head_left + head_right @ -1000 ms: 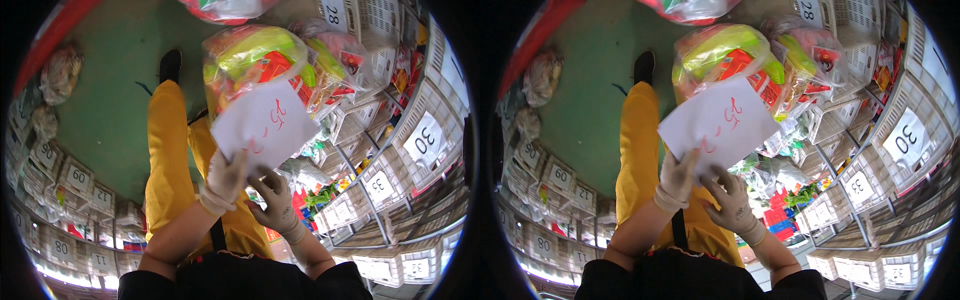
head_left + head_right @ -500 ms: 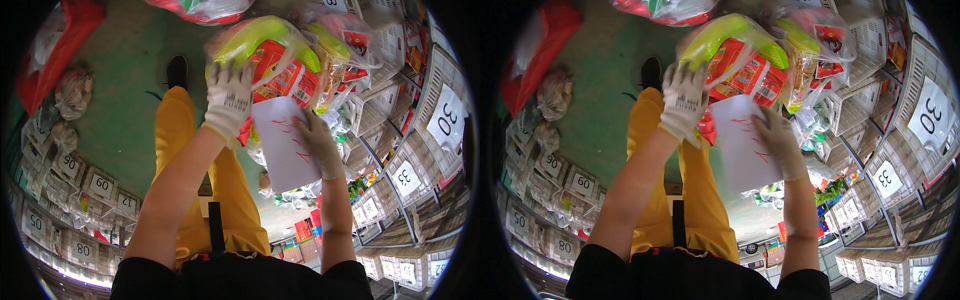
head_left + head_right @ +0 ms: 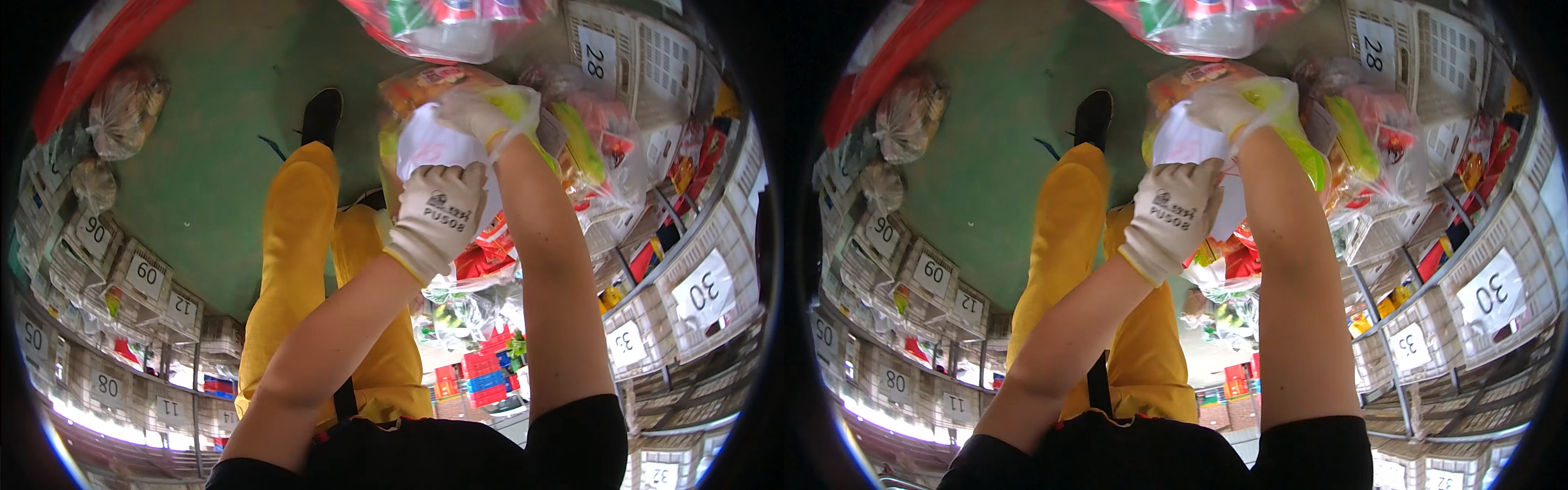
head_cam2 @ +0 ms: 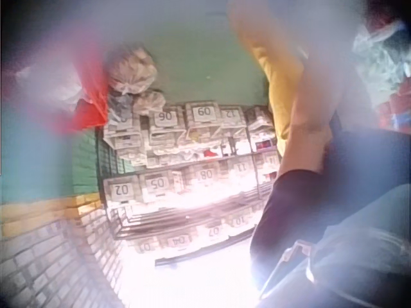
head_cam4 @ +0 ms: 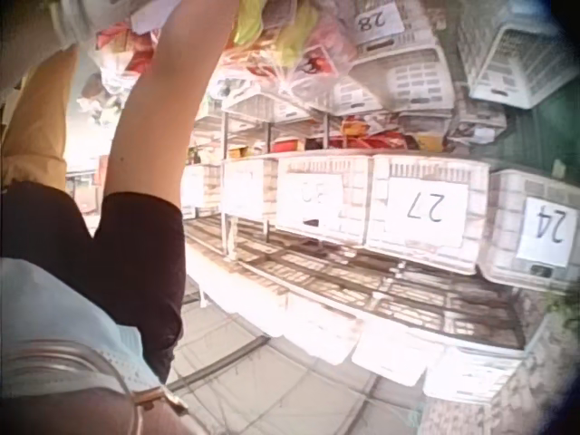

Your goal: The person writes on a document, bags multiple snack packages into plastic bags, and places the bags into crates in a logistics environment.

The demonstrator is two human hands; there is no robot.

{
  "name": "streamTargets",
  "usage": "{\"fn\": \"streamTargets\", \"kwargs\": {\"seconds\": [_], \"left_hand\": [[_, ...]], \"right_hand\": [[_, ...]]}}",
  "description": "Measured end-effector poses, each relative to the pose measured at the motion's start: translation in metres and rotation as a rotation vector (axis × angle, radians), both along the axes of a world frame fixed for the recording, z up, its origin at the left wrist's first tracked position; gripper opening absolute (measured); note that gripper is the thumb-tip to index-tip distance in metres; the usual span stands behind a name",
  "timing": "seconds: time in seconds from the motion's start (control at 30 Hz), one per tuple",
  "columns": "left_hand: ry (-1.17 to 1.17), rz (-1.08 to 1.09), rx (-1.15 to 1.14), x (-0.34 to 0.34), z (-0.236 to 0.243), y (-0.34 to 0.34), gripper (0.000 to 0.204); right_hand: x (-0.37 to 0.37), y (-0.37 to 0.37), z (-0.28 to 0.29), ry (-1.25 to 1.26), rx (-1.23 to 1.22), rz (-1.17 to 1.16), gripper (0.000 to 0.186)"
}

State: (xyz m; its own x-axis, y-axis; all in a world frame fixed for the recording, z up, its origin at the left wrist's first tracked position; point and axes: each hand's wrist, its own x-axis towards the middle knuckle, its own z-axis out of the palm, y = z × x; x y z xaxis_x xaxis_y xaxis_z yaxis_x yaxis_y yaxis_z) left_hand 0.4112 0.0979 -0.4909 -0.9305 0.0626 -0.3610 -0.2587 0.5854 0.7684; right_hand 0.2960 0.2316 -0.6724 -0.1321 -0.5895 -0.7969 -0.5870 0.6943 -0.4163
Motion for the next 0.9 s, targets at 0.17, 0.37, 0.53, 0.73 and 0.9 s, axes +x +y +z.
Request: {"fn": "streamTargets", "kwargs": {"seconds": [0.17,0.37,0.53,0.73,0.9], "left_hand": [[-0.106,-0.129,-0.016,0.0,0.002,0.0,0.017],[-0.021,-0.239,-0.008,0.012,0.013,0.009,0.011],[-0.004,-0.166,0.071,0.009,0.018,0.003,0.012],[0.026,-0.178,0.017,0.013,0.018,0.003,0.017],[-0.022,-0.255,0.067,0.01,0.018,0.001,0.02]], "right_hand": [[0.005,0.016,0.016,0.002,-0.003,-0.584,0.031],[0.019,-0.011,0.122,0.136,0.513,-0.827,0.026],[0.06,0.044,0.121,-0.054,0.193,-1.349,0.029],[0.071,0.008,0.133,-0.179,-0.034,-1.835,0.034],[0.056,0.025,0.109,0.035,-0.16,-1.558,0.035]]}}
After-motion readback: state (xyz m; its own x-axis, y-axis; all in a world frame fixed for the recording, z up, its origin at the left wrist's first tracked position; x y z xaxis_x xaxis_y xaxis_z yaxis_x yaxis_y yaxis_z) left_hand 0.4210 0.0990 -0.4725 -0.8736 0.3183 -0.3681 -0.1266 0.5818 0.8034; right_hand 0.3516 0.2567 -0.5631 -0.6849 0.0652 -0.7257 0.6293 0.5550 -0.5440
